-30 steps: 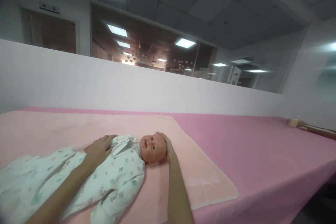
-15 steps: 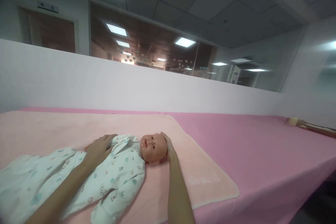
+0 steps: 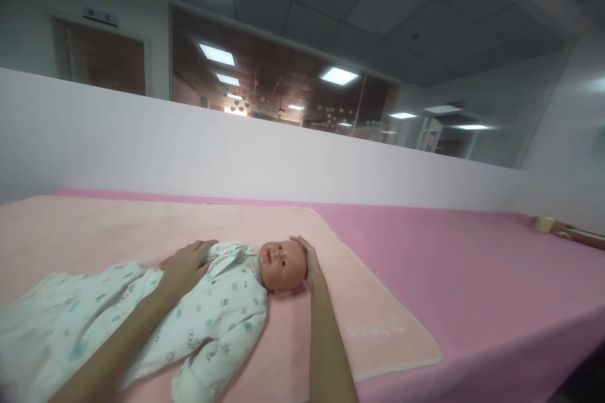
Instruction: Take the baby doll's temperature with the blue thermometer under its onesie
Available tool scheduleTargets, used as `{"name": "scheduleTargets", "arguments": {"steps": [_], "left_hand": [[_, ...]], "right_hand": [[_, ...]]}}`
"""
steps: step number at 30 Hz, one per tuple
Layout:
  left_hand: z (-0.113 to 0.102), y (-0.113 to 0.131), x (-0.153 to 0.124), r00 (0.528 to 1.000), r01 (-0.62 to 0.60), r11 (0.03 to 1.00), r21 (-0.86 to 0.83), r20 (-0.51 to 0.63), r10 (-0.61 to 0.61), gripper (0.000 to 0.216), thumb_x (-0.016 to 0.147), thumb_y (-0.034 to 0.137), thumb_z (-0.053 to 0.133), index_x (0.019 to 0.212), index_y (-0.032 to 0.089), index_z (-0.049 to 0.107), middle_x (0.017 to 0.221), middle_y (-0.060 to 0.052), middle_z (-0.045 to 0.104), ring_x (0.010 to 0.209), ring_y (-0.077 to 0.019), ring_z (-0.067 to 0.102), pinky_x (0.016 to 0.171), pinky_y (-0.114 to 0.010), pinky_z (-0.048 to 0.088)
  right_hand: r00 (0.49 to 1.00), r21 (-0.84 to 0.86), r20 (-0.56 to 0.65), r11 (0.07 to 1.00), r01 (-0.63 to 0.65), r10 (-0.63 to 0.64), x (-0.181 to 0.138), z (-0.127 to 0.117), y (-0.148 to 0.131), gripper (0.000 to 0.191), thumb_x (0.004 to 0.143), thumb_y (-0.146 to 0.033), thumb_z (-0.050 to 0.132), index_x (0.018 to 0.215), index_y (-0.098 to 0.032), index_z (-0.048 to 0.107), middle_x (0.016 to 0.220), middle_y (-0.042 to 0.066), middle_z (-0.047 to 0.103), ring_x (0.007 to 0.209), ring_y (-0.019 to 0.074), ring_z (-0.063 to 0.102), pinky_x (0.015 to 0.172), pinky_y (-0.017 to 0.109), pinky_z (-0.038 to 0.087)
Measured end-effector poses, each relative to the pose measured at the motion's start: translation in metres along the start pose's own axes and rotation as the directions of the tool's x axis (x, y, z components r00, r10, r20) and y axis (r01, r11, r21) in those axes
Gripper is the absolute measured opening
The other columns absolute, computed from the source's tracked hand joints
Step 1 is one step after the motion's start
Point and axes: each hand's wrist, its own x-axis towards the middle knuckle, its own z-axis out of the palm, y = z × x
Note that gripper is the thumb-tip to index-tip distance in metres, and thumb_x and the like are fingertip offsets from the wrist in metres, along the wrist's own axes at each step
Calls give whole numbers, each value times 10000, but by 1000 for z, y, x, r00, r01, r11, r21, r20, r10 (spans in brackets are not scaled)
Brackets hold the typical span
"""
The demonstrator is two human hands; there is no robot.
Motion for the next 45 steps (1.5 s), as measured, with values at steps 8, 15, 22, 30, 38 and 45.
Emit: {"name": "scheduleTargets", "arguments": {"steps": [8, 15, 22, 30, 38, 45], "left_hand": [[1, 0, 0, 1000, 1, 1000, 23, -10, -1, 380, 774, 199, 397, 1148, 228, 461, 1027, -53, 535, 908, -213, 493, 795, -338, 361], [2, 0, 1, 1000, -1, 1000, 23, -23, 1, 376, 772, 208, 411, 1144, 226, 463, 1028, -59, 535, 906, -215, 496, 788, -334, 364], [3, 1, 0, 998, 7, 1000, 19, -57, -6, 359, 776, 205, 414, 1129, 234, 474, 1023, -50, 542, 947, -215, 482, 810, -340, 353], [7, 1, 1, 986, 63, 998, 12, -154, -61, 315, 803, 268, 404, 1100, 224, 500, 1062, -52, 535, 1028, -216, 444, 886, -366, 311], [8, -4, 2, 987, 138, 989, -59, -73, -142, 364, 869, 388, 256, 1069, 194, 491, 1056, -74, 547, 1013, -216, 463, 871, -385, 328], [-4, 6, 0, 965, 55, 975, -214, -240, -107, 390, 896, 380, 220, 1099, 190, 494, 1093, -48, 559, 1053, -174, 462, 1013, -411, 216]], "right_hand": [[624, -370, -351, 715, 593, -699, -5, 13, -22, 200, 690, -344, 470, 712, -163, 553, 679, 21, 568, 677, 147, 518, 729, 301, 387], [146, -504, 785, -484, 715, -602, -54, 89, 21, 200, 626, -173, 452, 433, -172, 402, 434, -18, 393, 471, 97, 320, 556, 275, 256], [486, -699, 715, -496, 515, -502, -60, 109, 39, 114, 659, -177, 469, 552, -166, 508, 569, 23, 542, 580, 141, 437, 575, 290, 231], [599, -783, 621, -448, 433, -506, -61, 114, 40, 33, 743, -180, 482, 754, -180, 513, 710, 31, 582, 683, 175, 477, 656, 303, 256], [587, -836, 440, -71, 544, -680, -64, 116, 34, 144, 800, -167, 452, 744, -196, 582, 717, -1, 615, 711, 132, 518, 765, 305, 298], [442, -625, -42, 369, 688, -896, -67, 104, 1, 205, 821, -310, 447, 891, -157, 564, 871, 56, 597, 783, 138, 546, 692, 255, 421]]}}
